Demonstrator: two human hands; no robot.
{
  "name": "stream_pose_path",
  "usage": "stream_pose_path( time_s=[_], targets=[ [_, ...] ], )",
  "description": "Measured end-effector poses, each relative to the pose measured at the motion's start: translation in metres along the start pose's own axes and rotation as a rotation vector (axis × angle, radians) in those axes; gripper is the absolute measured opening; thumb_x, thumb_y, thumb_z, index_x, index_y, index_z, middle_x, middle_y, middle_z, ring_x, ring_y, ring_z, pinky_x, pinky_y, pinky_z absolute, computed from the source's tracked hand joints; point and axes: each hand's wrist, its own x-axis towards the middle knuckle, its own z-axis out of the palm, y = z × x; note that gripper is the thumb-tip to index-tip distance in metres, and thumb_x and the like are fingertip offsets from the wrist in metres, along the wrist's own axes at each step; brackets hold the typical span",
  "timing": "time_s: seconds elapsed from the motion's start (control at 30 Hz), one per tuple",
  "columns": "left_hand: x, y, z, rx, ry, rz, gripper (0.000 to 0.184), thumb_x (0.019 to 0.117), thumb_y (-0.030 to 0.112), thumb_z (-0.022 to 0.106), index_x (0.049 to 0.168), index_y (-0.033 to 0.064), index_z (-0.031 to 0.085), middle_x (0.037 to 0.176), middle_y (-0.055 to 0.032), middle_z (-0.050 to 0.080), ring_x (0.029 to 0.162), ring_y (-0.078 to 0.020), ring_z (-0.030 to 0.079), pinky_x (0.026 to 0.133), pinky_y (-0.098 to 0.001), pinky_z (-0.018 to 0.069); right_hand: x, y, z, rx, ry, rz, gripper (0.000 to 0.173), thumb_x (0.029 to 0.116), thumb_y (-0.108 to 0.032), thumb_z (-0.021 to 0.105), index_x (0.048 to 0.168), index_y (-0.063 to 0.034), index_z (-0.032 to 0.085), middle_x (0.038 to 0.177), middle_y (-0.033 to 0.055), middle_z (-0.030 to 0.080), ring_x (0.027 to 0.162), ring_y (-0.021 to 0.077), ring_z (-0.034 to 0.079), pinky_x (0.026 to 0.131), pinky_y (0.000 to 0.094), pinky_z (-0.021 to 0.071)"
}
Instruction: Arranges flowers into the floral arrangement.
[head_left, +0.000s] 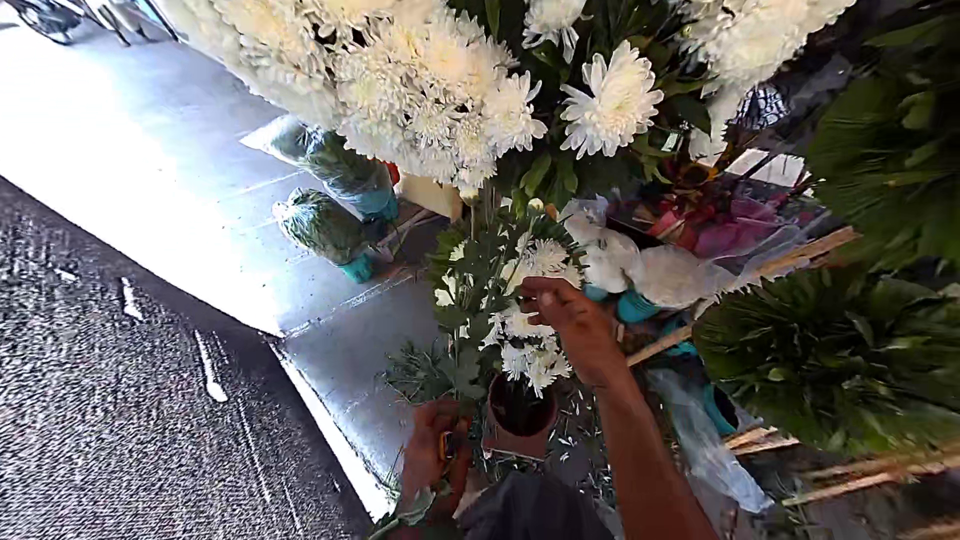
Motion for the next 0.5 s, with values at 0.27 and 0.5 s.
stream_pose_path(
  time_s=[0.27,0.5],
  targets=[
    [-0.021,0.000,0.049,0.214,-0.371,-0.076,0.035,0.0897,0.012,0.062,0.122,-0.0007,0.058,0.087,-0.0082,0.071,0.070,-0.0192,0.069,0.061,-0.0423,0.0582,-0.059,0.044,-0.051,0.297,0.384,0.061,0.019,0.1056,-0.015,0.052,0.108,-0.0026,0.066,0.107,0.0095,0.070,0.095,0.0194,0.069,0.084,0.0386,0.0605],
    [0.004,0.022,0.088,-0.225,-0.442,-0.443,0.042,0.0961,0.009,0.053,0.136,-0.0036,0.050,0.092,-0.0057,0.068,0.064,-0.0111,0.063,0.053,-0.0275,0.0550,-0.113,0.049,-0.051,-0.037,0.464,-0.516,0.016,0.1074,-0.024,0.054,0.117,-0.0236,0.067,0.109,-0.0091,0.073,0.100,0.0043,0.069,0.090,0.0243,0.0590]
  ],
)
